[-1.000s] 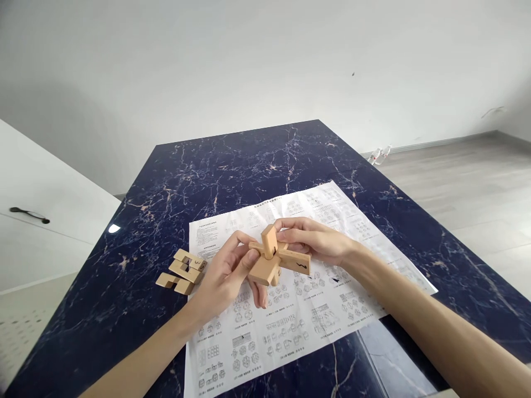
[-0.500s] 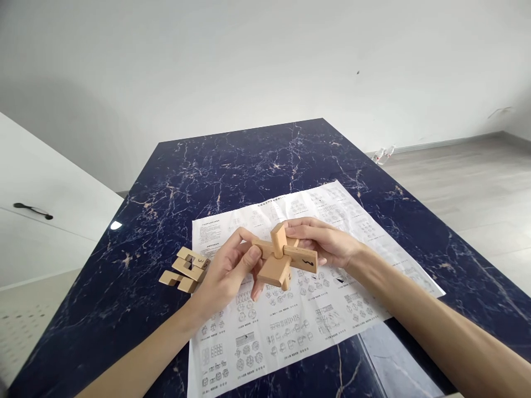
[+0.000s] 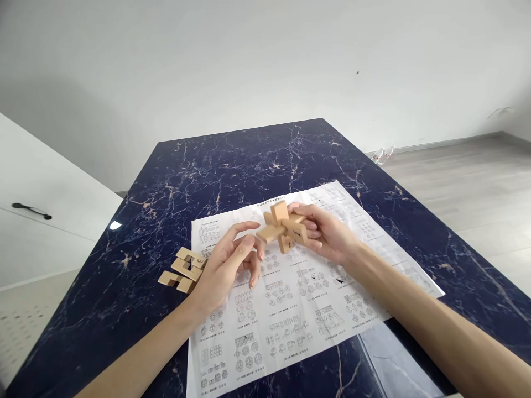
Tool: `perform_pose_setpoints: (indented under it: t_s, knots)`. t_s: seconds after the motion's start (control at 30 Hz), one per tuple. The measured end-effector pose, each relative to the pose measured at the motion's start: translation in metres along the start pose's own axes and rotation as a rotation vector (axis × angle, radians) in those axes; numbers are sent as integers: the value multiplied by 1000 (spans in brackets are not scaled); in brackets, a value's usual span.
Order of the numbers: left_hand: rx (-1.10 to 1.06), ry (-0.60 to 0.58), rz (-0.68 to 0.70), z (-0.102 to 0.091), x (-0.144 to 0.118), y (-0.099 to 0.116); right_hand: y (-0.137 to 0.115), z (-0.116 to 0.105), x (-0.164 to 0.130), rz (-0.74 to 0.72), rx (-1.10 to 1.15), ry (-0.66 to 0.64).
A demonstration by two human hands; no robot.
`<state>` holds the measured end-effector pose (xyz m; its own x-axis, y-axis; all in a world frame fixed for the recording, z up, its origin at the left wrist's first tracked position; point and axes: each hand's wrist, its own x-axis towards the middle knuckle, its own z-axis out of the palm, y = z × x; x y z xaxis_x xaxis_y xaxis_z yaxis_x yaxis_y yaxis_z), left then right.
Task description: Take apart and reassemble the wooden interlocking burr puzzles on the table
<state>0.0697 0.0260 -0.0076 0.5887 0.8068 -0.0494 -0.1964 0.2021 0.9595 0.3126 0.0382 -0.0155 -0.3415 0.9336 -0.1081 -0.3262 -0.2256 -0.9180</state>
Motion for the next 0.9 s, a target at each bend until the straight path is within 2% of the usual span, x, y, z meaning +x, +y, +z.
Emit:
perform_pose_setpoints:
  t_s: [0.13,0.23,0.5,0.73,0.9]
  knots:
    - [20,23,-15,0,0,0,-4,-7,6,-104,265,199]
    - [44,21,-19,0,-1,0,-6,-16,9,-155,353,298]
    - [60,25,-34,4,-2,4,-8,-45,11,-294,251,646]
    - [86,18,-33,2,-3,2,-4,-69,11,-431,187,799]
    - [92,18,-39,3,-4,3,-2,-72,13,-425,166,816]
